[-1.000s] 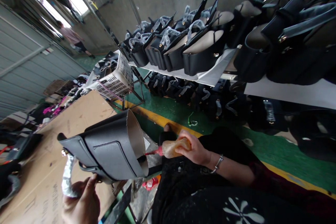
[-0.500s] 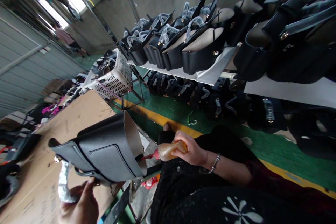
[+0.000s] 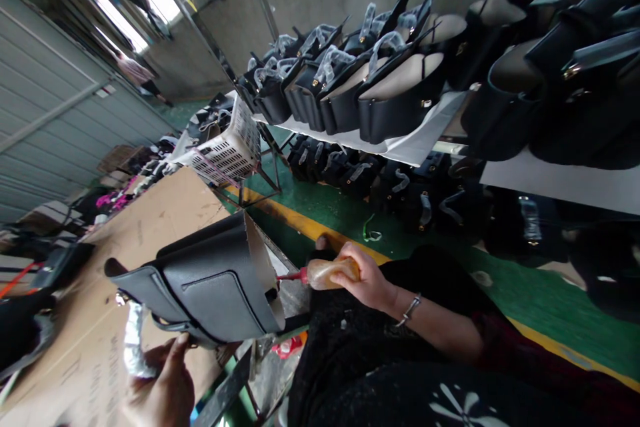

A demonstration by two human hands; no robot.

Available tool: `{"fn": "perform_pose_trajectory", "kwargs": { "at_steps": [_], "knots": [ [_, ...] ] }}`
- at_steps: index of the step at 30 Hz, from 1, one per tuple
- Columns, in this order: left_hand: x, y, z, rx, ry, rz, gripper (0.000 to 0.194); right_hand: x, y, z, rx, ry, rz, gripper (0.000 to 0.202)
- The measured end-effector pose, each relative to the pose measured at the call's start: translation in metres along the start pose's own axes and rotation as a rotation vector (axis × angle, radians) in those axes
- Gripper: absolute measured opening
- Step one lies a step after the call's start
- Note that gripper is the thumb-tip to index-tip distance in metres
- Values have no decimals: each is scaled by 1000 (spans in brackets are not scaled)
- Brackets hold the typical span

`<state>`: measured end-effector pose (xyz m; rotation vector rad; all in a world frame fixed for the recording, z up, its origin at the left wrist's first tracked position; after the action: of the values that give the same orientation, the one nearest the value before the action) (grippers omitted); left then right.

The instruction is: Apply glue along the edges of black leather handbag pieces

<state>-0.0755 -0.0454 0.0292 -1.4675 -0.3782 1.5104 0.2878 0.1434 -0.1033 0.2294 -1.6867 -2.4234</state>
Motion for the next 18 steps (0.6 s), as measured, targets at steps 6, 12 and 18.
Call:
{"fn": "perform_pose_trajectory", "kwargs": {
  "at_steps": [6,12,18],
  "knots": [
    [-4,-4,-7,-20,-52,43,36,9,2,0,-11,88,80,20],
    [-10,9,-5,-11,-42,142,39,0,1,9,8,6,32,21],
    [-7,23,0,11,7,40,36,13,6,13,-11,82,100,21]
  ]
}}
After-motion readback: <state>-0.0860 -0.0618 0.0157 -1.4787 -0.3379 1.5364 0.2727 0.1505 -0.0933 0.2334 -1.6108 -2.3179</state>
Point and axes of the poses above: each hand's wrist, its own z-axis towards the middle knuckle, its own x-axis out of the palm, y = z × x, the point moved 10 cm from there along z, towards the middle knuckle, and after that the axes turned 2 degrees about -x, right-handed, at the moved point
